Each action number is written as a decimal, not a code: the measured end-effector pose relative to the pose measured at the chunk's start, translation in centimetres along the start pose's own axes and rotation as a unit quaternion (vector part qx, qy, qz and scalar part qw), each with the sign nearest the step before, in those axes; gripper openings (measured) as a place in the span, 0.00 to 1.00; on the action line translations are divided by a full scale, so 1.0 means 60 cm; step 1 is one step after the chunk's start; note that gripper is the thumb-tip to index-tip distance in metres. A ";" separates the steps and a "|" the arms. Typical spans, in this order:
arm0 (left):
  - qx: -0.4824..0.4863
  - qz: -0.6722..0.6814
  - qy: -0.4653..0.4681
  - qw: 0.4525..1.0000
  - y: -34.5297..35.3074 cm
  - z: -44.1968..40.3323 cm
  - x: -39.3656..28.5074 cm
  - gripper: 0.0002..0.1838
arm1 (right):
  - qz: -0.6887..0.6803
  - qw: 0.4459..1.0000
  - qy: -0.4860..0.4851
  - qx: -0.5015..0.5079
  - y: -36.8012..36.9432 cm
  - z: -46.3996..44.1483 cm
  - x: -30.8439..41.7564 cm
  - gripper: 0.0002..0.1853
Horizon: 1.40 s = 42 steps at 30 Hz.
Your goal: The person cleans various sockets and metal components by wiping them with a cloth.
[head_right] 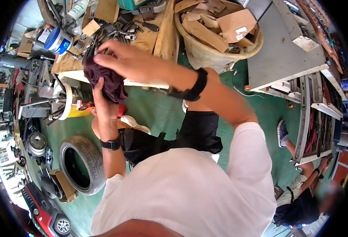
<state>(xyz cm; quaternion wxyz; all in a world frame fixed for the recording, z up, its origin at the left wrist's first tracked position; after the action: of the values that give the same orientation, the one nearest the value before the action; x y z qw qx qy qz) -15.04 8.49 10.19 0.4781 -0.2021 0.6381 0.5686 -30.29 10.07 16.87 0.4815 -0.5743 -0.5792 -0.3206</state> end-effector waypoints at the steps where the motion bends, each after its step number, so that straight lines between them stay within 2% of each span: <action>1: 0.027 0.004 -0.023 0.999 -0.013 -0.004 0.013 0.27 | 0.092 0.995 0.003 -0.029 -0.028 0.003 -0.021 0.30; 3: 0.035 0.054 -0.017 0.998 -0.018 0.002 0.023 0.29 | 0.303 0.951 -0.015 -0.058 -0.098 -0.005 -0.079 0.34; 5: 0.032 0.081 -0.033 0.996 -0.031 0.005 0.046 0.32 | 0.445 0.893 0.059 -0.046 -0.151 -0.012 -0.132 0.36; 6: 0.067 0.109 -0.062 0.990 -0.016 0.016 0.051 0.32 | 0.473 0.872 0.110 -0.062 -0.162 -0.012 -0.139 0.35; 7: 0.095 0.136 -0.084 0.983 -0.004 0.025 0.052 0.32 | 0.496 0.851 0.155 -0.070 -0.168 -0.019 -0.146 0.35; 10: 0.101 0.159 -0.087 0.978 0.002 0.032 0.066 0.34 | 0.526 0.831 0.151 -0.103 -0.170 -0.045 -0.186 0.31; 13: 0.117 0.204 -0.105 0.966 -0.020 0.040 0.070 0.37 | 0.501 0.844 0.183 -0.059 -0.183 -0.074 -0.244 0.26; 14: 0.132 0.216 -0.101 0.962 -0.027 0.043 0.071 0.37 | 0.524 0.837 0.132 -0.088 -0.187 -0.081 -0.261 0.20; 16: 0.167 0.246 -0.092 0.950 -0.033 0.054 0.066 0.36 | 0.541 0.829 0.108 -0.097 -0.189 -0.082 -0.269 0.18; 18: 0.150 0.255 -0.082 0.952 -0.036 0.066 0.064 0.35 | 0.562 0.815 0.060 -0.128 -0.198 -0.087 -0.280 0.15; 19: 0.135 0.264 -0.077 0.952 -0.042 0.071 0.061 0.34 | 0.561 0.817 0.055 -0.123 -0.195 -0.086 -0.274 0.15; 20: 0.182 0.274 -0.086 0.940 -0.054 0.074 0.062 0.35 | 0.559 0.819 0.060 -0.114 -0.194 -0.085 -0.268 0.15; 22: 0.145 0.273 -0.062 0.949 -0.062 0.083 0.057 0.35 | 0.558 0.822 0.062 -0.098 -0.201 -0.071 -0.271 0.14; 23: 0.112 0.270 -0.044 0.955 -0.070 0.087 0.053 0.34 | 0.547 0.828 0.030 -0.120 -0.207 -0.058 -0.271 0.14; 24: 0.134 0.296 -0.043 0.945 -0.077 0.089 0.049 0.33 | 0.536 0.833 -0.004 -0.142 -0.217 -0.046 -0.266 0.14; 26: 0.148 0.295 -0.032 0.943 -0.089 0.087 0.046 0.33 | 0.487 0.858 0.085 -0.138 -0.219 0.014 -0.233 0.17; 27: 0.162 0.289 -0.033 0.943 -0.091 0.089 0.044 0.32 | 0.389 0.901 0.099 -0.166 -0.222 0.053 -0.235 0.19; 28: 0.089 0.291 -0.030 0.952 -0.098 0.093 0.044 0.33 | 0.284 0.932 0.116 -0.191 -0.215 0.090 -0.242 0.21; 29: 0.088 0.295 -0.026 0.951 -0.103 0.095 0.045 0.33 | 0.209 0.945 0.117 -0.222 -0.189 0.126 -0.211 0.22; 30: 0.085 0.263 -0.035 0.961 -0.109 0.092 0.051 0.34 | 0.131 0.951 0.118 -0.254 -0.159 0.160 -0.168 0.23; 31: 0.082 0.230 -0.046 0.969 -0.115 0.088 0.059 0.34 | 0.133 0.951 0.118 -0.253 -0.131 0.178 -0.133 0.23; 32: 0.091 0.194 -0.061 0.975 -0.119 0.081 0.070 0.34 | 0.075 0.960 0.121 -0.242 -0.098 0.194 -0.105 0.22; 33: 0.060 0.156 -0.042 0.985 -0.129 0.069 0.084 0.32 | 0.016 0.965 0.126 -0.232 -0.070 0.209 -0.080 0.20; 34: 0.061 0.131 -0.039 0.989 -0.109 0.068 0.078 0.32 | 0.019 0.963 0.129 -0.234 -0.051 0.218 -0.058 0.20; 35: 0.065 0.107 -0.035 0.991 -0.085 0.068 0.071 0.32 | 0.004 0.976 0.115 -0.183 -0.027 0.219 -0.036 0.24; 36: 0.110 0.085 -0.030 0.990 -0.059 0.067 0.062 0.31 | -0.011 0.986 0.100 -0.131 -0.008 0.219 -0.011 0.27; 37: 0.159 0.053 -0.034 0.985 -0.034 0.068 0.048 0.31 | -0.004 0.986 0.100 -0.135 -0.001 0.223 0.013 0.27; 39: 0.229 0.021 -0.027 0.973 -0.002 0.065 0.027 0.31 | 0.128 0.987 0.090 -0.032 0.020 0.217 0.064 0.36; 40: 0.262 -0.039 -0.009 0.964 0.009 0.061 0.021 0.31 | 0.228 0.970 0.088 -0.019 0.021 0.212 0.089 0.47; 41: 0.293 -0.099 0.007 0.951 0.018 0.060 0.017 0.31 | 0.234 0.968 0.091 -0.018 0.021 0.207 0.098 0.47; 42: 0.297 -0.191 0.045 0.935 0.031 0.066 0.009 0.30 | 0.310 0.948 0.063 -0.018 0.022 0.202 0.109 0.49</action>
<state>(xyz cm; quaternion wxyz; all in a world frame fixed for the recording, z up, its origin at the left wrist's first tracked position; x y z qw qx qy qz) -15.27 12.78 11.12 0.5863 -0.1942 0.7485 0.2416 -30.52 23.78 18.66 0.5826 -0.7127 -0.3349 -0.2012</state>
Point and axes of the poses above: each hand's wrist, its own z-axis away from the middle knuckle, its own y-axis out of the palm, x = y × z, the point moved 5 cm from there along -z, towards the middle knuckle, and after that the axes turned 4 degrees about -y, right-handed, at the moved point
